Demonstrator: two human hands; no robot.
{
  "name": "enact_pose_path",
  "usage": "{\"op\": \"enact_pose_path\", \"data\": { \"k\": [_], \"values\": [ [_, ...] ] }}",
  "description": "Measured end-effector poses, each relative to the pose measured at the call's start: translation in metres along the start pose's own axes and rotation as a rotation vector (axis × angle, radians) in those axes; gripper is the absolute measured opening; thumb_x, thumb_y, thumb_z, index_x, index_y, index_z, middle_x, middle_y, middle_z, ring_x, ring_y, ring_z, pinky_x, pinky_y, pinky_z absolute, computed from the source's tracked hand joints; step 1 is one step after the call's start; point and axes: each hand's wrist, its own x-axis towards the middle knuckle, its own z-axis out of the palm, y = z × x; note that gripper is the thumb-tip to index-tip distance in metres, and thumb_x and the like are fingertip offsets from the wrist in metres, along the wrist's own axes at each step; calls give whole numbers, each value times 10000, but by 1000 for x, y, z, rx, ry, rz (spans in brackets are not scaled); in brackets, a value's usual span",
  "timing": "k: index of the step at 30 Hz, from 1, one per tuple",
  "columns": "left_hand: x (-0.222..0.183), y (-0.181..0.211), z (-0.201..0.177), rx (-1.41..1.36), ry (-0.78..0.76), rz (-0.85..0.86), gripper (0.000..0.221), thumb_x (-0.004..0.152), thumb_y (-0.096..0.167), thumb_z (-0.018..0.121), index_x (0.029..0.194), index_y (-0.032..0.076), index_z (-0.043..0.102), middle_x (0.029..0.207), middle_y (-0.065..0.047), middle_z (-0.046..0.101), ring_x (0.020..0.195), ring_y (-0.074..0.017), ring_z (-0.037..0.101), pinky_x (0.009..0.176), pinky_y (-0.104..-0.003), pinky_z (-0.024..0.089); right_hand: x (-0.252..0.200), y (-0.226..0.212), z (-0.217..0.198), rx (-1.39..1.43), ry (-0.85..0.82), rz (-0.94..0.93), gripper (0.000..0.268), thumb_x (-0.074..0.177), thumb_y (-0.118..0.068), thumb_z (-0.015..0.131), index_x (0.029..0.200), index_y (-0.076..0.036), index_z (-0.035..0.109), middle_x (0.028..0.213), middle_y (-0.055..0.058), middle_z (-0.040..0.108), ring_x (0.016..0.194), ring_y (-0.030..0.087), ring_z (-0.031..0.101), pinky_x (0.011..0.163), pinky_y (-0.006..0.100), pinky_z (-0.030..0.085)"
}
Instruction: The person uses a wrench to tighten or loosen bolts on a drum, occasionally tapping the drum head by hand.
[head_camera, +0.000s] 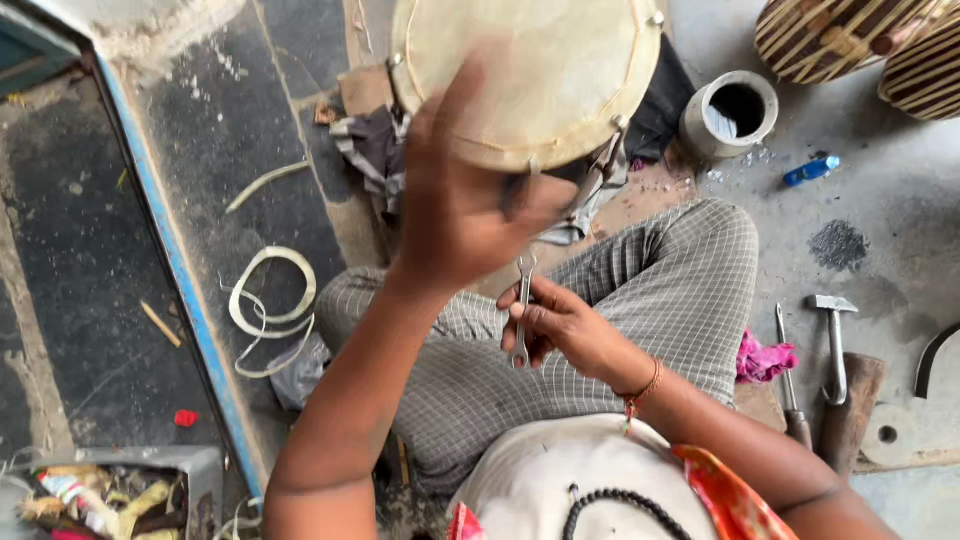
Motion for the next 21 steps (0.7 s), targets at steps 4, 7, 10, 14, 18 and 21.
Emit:
{"op": "enact_pose_path", "data": {
  "k": [4,7,10,14,18,21],
  "values": [
    [6,11,0,587,-76,216,953,811,577,773,1575,211,337,1631,-160,233,1496,-383,298,1165,-595,263,3,-10,0,-32,17,-4,233,1038,-250,516,1209,-98,565,861,73,733,661,161,701,532,254,516],
    [-21,15,-15,196,74,75,815,988,371,803,1621,192,320,1675,-85,232,1574,-235,309,1290,-380,322,0,-10,1,-26,49,-26,243,1039,-250,522,1221,-95,565,867,72,731,674,152,695,549,250,532],
    [-14,-7,-12,24,110,67,745,1068,352,792,1620,194,317,1702,-19,298,1576,-174,320,1341,-346,315,4,-21,11,-37,21,-55,262,1034,-256,526,1240,-97,560,875,66,729,671,147,687,550,247,529],
    [-9,-20,-22,144,22,73,882,964,390,836,1591,80,299,1694,-122,298,1560,-275,306,1292,-436,298,1,-25,15,-65,35,-47,276,1029,-262,527,1239,-88,566,874,72,740,656,155,686,552,257,541],
    [-13,-19,-32,808,-291,87,943,758,693,816,1557,321,480,1643,-192,233,1503,-492,162,1181,-725,74,5,-22,9,-81,28,-32,258,1028,-247,535,1229,-88,559,877,75,734,682,157,701,574,266,551],
    [-19,-11,-34,557,-62,30,834,940,637,780,1609,325,393,1724,-98,79,1584,-321,135,1304,-537,125,1,-16,13,-45,27,-27,246,1024,-239,541,1221,-93,560,868,86,734,674,168,699,554,272,530]
  ]
}}
